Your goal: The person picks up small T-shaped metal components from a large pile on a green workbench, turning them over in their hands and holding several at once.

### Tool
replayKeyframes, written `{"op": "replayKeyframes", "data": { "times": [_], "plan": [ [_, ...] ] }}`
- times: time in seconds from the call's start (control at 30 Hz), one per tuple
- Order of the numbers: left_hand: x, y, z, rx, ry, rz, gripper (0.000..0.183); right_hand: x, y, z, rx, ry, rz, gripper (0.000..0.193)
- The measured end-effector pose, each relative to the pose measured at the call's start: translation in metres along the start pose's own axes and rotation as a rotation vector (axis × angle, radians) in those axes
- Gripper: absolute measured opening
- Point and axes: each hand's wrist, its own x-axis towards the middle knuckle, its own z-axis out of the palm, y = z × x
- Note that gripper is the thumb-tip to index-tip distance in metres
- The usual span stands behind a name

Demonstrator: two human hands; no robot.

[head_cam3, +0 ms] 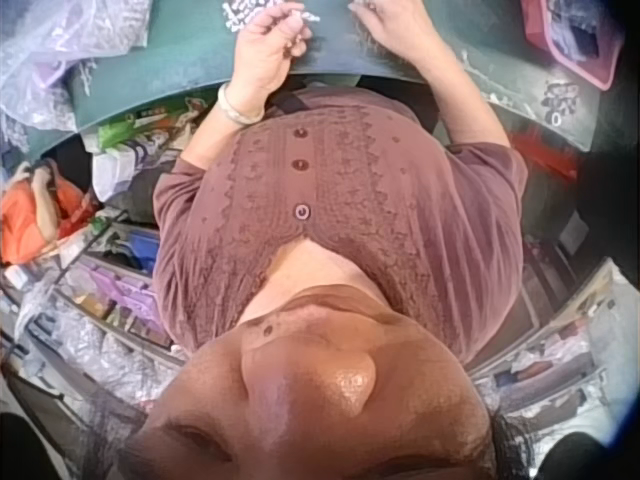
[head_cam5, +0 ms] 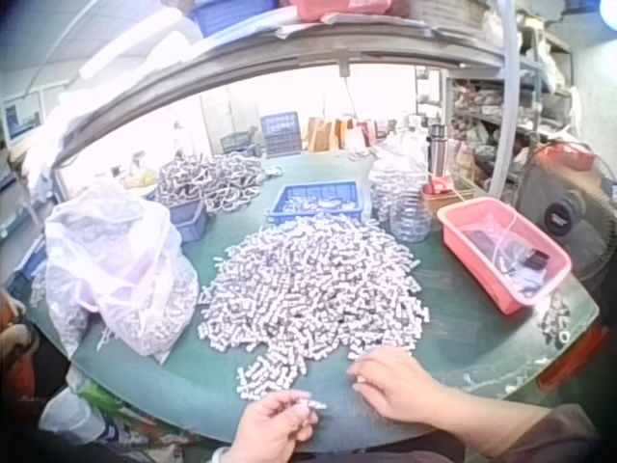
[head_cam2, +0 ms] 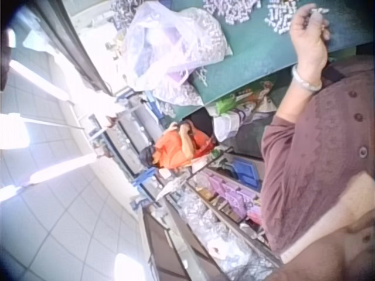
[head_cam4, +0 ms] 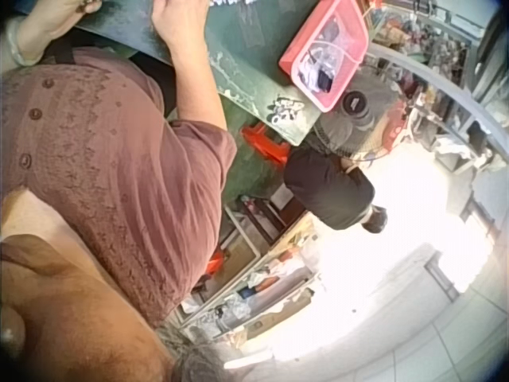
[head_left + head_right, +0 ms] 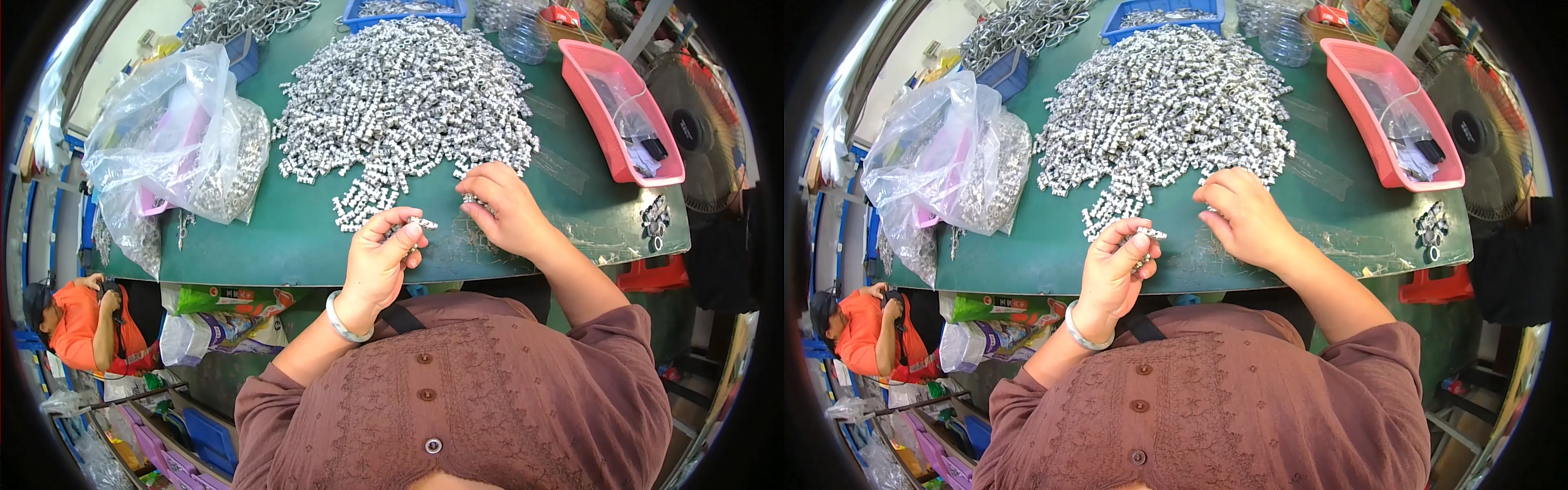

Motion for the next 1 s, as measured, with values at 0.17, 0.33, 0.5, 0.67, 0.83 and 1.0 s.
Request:
{"op": "replayKeyframes", "data": {
  "times": [0.17, 0.33, 0.5, 0.67, 0.83, 1.0],
  "plan": [
    [0.004, 0.004, -0.010, -0.341, -0.091, -0.162, 0.013, -0.002, -0.003, -0.006, -0.322, -0.189, 0.070, 0.026],
    [0.007, 0.005, -0.012, -0.576, -0.159, -0.267, 0.013, -0.005, 0.002, -0.003, -0.318, -0.173, 0.054, 0.024],
    [0.007, 0.006, -0.014, -0.645, -0.176, -0.294, 0.013, -0.004, 0.001, 0.000, -0.330, -0.167, 0.025, 0.019],
    [0.004, 0.006, -0.009, -0.435, -0.056, -0.191, 0.011, -0.003, 0.002, 0.003, -0.307, -0.111, 0.012, 0.016],
    [-0.001, 0.003, 0.001, 0.205, 0.072, 0.117, 0.012, -0.002, -0.003, 0.008, 0.047, -0.006, 0.148, 0.012],
    [0.003, 0.000, -0.003, 0.800, 0.094, 0.563, 0.009, -0.004, -0.009, 0.014, 0.502, -0.061, 0.477, 0.013]
  ]
}}
